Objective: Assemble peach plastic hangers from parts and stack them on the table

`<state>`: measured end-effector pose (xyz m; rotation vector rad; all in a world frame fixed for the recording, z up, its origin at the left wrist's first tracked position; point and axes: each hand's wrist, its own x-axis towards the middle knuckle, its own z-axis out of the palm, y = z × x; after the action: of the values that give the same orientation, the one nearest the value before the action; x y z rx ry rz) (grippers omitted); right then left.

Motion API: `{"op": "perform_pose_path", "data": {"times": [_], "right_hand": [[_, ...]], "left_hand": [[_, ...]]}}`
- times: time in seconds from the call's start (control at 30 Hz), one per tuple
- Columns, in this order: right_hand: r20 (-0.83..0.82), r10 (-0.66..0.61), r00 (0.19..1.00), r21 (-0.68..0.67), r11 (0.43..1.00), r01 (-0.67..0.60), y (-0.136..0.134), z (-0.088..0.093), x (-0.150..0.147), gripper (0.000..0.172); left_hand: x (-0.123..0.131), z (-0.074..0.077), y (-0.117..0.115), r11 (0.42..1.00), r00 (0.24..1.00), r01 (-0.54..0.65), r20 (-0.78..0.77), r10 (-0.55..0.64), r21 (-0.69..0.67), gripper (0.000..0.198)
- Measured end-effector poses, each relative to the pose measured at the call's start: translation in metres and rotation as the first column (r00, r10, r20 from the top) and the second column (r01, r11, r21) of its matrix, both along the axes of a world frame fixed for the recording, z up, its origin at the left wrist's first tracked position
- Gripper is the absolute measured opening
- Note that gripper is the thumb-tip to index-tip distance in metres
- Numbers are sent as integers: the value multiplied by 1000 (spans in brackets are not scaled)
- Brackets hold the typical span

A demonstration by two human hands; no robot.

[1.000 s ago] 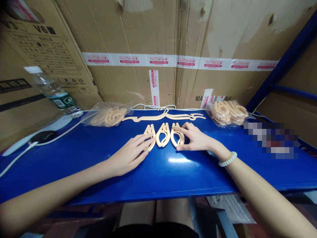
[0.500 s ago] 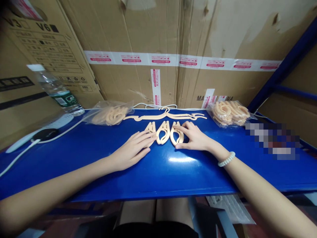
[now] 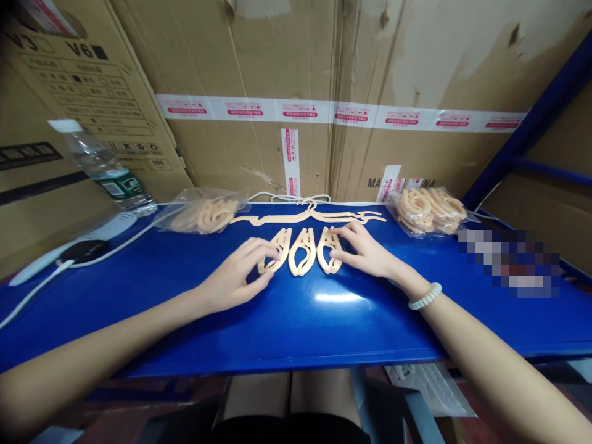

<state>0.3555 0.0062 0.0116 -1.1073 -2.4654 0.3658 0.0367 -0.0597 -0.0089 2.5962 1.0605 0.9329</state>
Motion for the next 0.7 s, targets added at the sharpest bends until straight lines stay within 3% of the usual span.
{"op": "perform_pose_path", "data": {"times": [0.07, 0.13, 0.3, 0.43, 0.53, 0.6, 0.7], "right_hand": [[-113, -76, 991, 23, 997, 79, 2, 1, 1, 44], [-213, -158, 964, 37, 985, 169, 6, 2, 4, 36], [-368, -240, 898, 29, 963, 269, 13, 2, 11, 37], [-421, -301, 856, 55, 933, 355, 20, 0, 18, 44], [-339, -351, 873, 165, 891, 423, 30, -3, 28, 41], [-203, -312, 928, 239, 903, 356, 40, -9, 36, 33], [29, -235, 972, 247, 944, 220, 55, -20, 45, 45]], "left_hand": [[-5, 1, 5, 1000, 1000, -20, 4, 20, -13, 20], [-9, 0, 9, 999, 1000, -8, -18, 7, -41, 19], [-11, -5, 15, 997, 999, 48, -6, -48, -53, 15], [-7, -3, 14, 998, 986, -28, 161, 37, -55, 11], [-6, -3, 15, 982, 933, -128, 317, 168, -142, 10], [-6, -4, 17, 963, 894, -153, 385, 230, -221, 19], [-7, -8, 21, 938, 850, -161, 441, 290, -306, 29]]}}
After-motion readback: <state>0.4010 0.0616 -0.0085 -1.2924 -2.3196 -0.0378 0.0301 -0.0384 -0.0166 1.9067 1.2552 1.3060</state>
